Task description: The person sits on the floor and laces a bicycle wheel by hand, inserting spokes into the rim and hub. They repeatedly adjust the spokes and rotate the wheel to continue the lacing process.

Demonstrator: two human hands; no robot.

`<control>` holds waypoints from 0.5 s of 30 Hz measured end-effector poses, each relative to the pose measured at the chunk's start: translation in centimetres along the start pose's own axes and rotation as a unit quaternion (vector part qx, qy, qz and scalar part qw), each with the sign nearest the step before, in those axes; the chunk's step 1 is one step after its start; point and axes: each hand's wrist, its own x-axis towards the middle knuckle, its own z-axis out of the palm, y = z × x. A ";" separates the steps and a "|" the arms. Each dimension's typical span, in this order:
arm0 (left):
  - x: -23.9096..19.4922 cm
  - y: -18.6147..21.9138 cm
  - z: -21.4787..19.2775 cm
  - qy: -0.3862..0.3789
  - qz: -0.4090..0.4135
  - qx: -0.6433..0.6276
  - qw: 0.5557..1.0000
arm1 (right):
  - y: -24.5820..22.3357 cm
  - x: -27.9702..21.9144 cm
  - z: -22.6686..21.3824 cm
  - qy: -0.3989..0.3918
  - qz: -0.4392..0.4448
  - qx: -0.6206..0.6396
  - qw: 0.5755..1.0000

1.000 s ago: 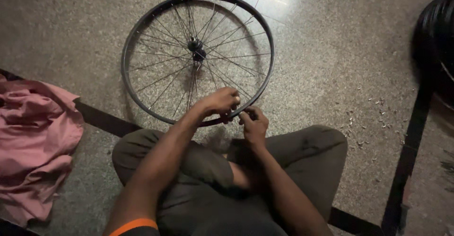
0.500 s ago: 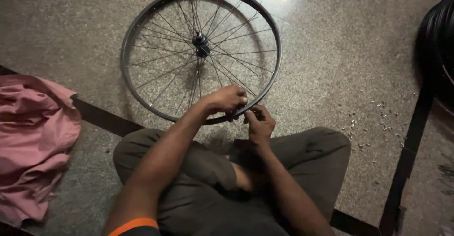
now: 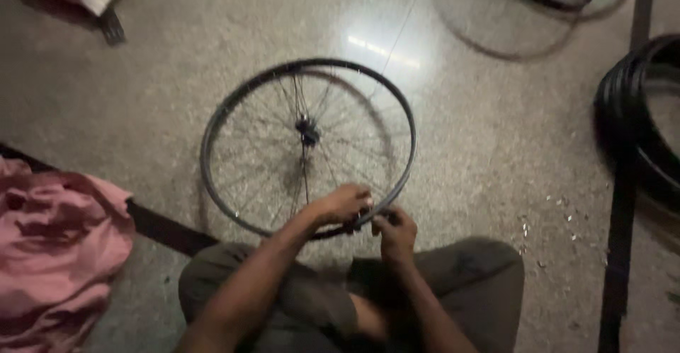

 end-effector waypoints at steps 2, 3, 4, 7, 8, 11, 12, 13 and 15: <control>0.1 -0.8 -0.3 -0.051 -0.025 -0.085 0.995 | 0.5 0.1 -0.4 -0.008 0.000 -0.006 1.000; 0.6 -1.4 -0.5 -0.071 -0.032 -0.103 0.992 | 0.9 0.2 -0.5 -0.010 0.000 -0.012 1.000; 1.0 -2.2 -0.5 -0.093 -0.039 -0.120 0.988 | 1.3 0.3 -0.7 -0.010 0.001 -0.018 1.000; 3.0 -3.2 0.8 0.054 0.132 0.311 0.940 | 2.2 0.9 -1.0 -0.051 -0.020 0.107 0.993; 3.1 -3.0 0.8 0.050 0.108 0.295 0.948 | 2.3 0.8 -1.1 -0.053 -0.020 0.099 0.993; 1.6 -1.6 0.3 0.012 0.014 0.162 0.987 | 2.2 0.6 -1.1 -0.048 -0.016 0.069 0.996; 1.0 -1.1 -0.8 -0.016 -0.029 0.061 0.998 | 2.1 0.5 -0.9 -0.039 -0.014 0.057 0.998; 0.7 -0.7 -1.4 -0.043 -0.073 -0.041 0.996 | 2.0 0.5 -0.8 -0.030 -0.011 0.045 0.998; 0.6 -0.7 -1.1 -0.021 -0.038 -0.028 0.999 | 2.0 0.5 -0.6 -0.016 -0.014 0.051 0.998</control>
